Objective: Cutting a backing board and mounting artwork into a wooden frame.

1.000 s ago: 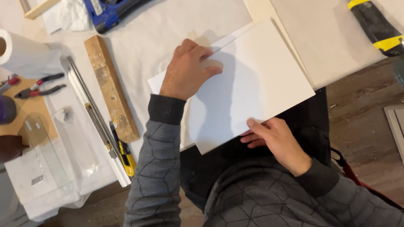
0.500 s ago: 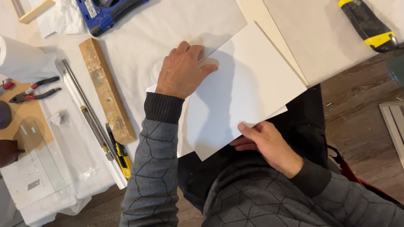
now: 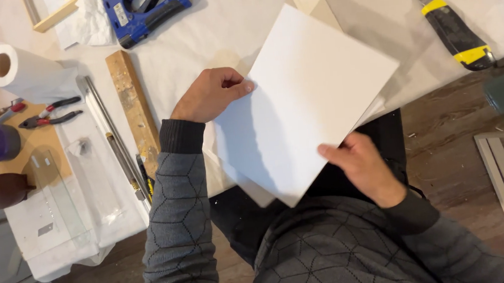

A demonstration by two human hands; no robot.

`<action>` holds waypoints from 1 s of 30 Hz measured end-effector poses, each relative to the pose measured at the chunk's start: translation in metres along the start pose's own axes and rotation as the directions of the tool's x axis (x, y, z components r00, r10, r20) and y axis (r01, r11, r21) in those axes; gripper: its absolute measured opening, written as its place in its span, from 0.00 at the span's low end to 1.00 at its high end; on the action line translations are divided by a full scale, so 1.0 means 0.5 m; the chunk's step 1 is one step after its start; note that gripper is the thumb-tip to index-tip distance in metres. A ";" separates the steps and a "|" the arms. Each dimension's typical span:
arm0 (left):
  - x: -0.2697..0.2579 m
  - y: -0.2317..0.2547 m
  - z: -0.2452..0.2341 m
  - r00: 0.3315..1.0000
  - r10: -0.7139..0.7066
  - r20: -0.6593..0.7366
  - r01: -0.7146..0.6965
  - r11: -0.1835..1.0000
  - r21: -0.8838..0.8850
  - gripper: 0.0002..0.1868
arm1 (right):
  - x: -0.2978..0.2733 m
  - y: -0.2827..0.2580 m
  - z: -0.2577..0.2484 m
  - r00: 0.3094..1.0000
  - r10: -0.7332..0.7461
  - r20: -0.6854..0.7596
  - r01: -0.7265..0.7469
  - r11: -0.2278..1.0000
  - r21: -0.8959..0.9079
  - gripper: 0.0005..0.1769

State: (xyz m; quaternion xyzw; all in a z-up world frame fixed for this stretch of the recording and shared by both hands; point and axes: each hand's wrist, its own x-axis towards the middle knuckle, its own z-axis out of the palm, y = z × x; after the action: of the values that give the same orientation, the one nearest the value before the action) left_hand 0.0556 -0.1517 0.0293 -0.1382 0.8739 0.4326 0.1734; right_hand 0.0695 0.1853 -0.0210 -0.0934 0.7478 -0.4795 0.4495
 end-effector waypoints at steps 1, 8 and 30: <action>-0.007 -0.001 -0.002 0.999 0.026 -0.028 -0.027 0.998 -0.051 0.19 | -0.008 -0.048 -0.014 0.989 -0.135 -0.059 0.141 0.983 0.119 0.18; -0.051 0.002 0.014 0.944 -0.179 -0.278 0.004 0.847 -0.531 0.12 | 0.065 -0.225 -0.121 0.926 -0.310 -0.214 0.271 0.943 -0.191 0.19; -0.055 -0.001 0.089 0.790 -0.341 -0.510 0.140 0.910 -0.390 0.25 | 0.185 -0.141 -0.207 0.699 -0.671 -0.245 0.341 0.615 -0.711 0.21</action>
State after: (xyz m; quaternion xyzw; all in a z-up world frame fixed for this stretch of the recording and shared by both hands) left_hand 0.0890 -0.1140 0.0155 -0.3994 0.7744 0.4862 -0.0660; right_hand -0.0836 0.1613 -0.0045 -0.3252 0.8875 -0.3254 0.0270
